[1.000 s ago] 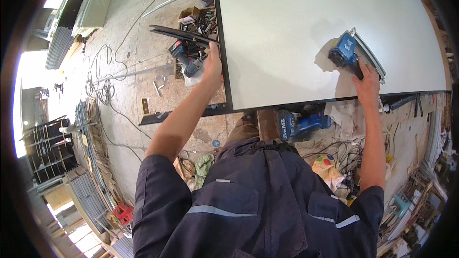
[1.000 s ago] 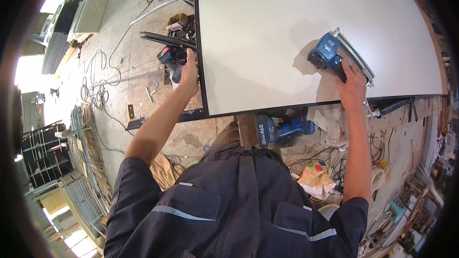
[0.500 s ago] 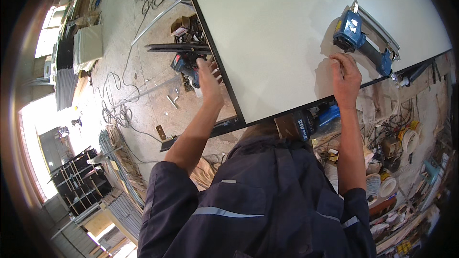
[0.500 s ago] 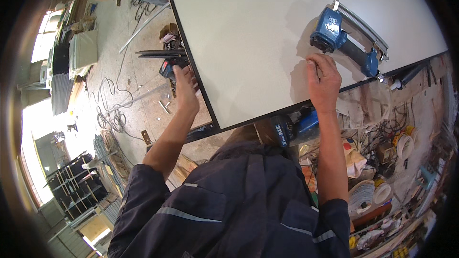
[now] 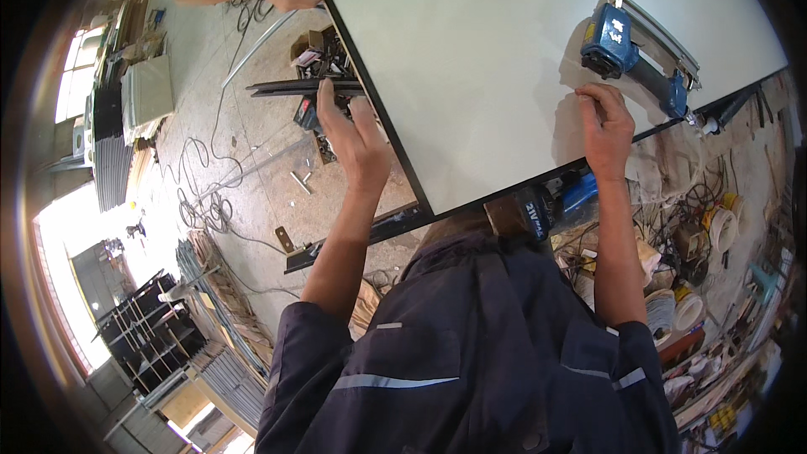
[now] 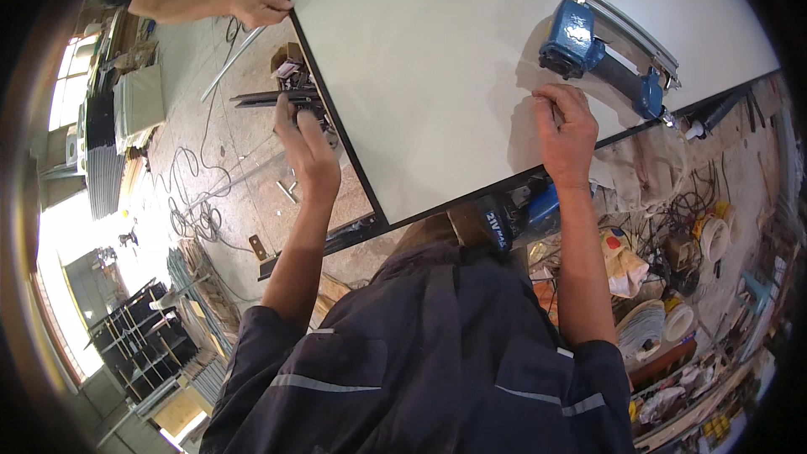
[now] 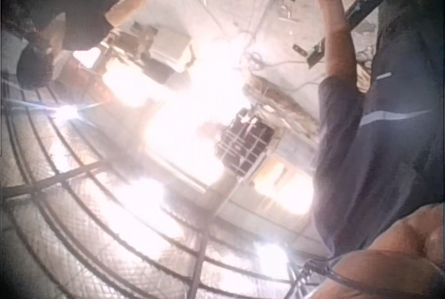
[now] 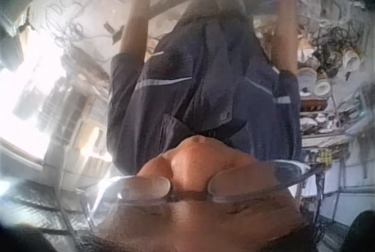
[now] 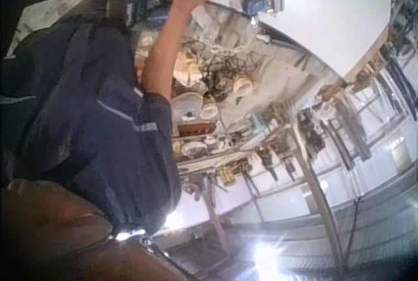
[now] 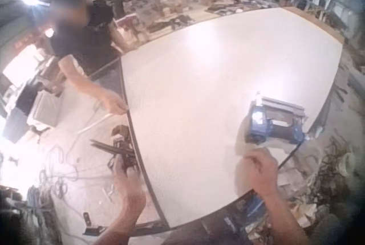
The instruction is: The person aligns and attaches a black trim strip to the edge of a large white panel using a nail gun. They repeatedly reposition the panel and trim, then use a metal bar to press the trim into place while fastening it.
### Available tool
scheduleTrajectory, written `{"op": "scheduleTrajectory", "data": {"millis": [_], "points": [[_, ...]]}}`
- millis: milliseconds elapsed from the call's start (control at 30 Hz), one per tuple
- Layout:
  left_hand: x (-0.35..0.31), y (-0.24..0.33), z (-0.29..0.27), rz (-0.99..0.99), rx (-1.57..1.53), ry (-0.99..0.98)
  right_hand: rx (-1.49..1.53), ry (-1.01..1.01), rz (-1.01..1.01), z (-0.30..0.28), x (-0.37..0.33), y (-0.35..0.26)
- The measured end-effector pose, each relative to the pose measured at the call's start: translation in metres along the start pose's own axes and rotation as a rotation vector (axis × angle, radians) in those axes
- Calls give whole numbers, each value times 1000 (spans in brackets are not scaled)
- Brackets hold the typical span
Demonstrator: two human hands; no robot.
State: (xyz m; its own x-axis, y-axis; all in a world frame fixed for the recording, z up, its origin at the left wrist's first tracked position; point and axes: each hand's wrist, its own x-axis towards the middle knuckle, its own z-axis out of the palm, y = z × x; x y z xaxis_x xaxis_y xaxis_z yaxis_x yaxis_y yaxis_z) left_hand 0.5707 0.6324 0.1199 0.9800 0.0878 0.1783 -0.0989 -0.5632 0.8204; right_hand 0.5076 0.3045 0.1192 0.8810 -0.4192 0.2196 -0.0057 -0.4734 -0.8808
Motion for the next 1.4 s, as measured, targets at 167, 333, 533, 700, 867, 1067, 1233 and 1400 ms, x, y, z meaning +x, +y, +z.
{"op": "scheduleTrajectory", "data": {"millis": [167,333,533,700,867,1067,1233,1400], "points": [[-18,15,10,476,329,-240,-70,-8,-18,6,-2,-1],[-17,16,6,530,296,-284,-31,-19,-12,3,-3,3],[-32,37,-22,621,269,-442,2,-8,-26,3,-2,5],[-49,38,-2,624,284,-549,6,5,-17,3,-2,5],[-48,33,0,684,281,-589,36,10,16,4,-2,3],[-47,35,3,684,247,-596,11,19,32,5,-1,-2],[-31,65,58,644,212,-573,-171,7,-37,2,-4,0],[-46,83,55,392,-193,-650,-50,28,-11,5,-2,8]]}}
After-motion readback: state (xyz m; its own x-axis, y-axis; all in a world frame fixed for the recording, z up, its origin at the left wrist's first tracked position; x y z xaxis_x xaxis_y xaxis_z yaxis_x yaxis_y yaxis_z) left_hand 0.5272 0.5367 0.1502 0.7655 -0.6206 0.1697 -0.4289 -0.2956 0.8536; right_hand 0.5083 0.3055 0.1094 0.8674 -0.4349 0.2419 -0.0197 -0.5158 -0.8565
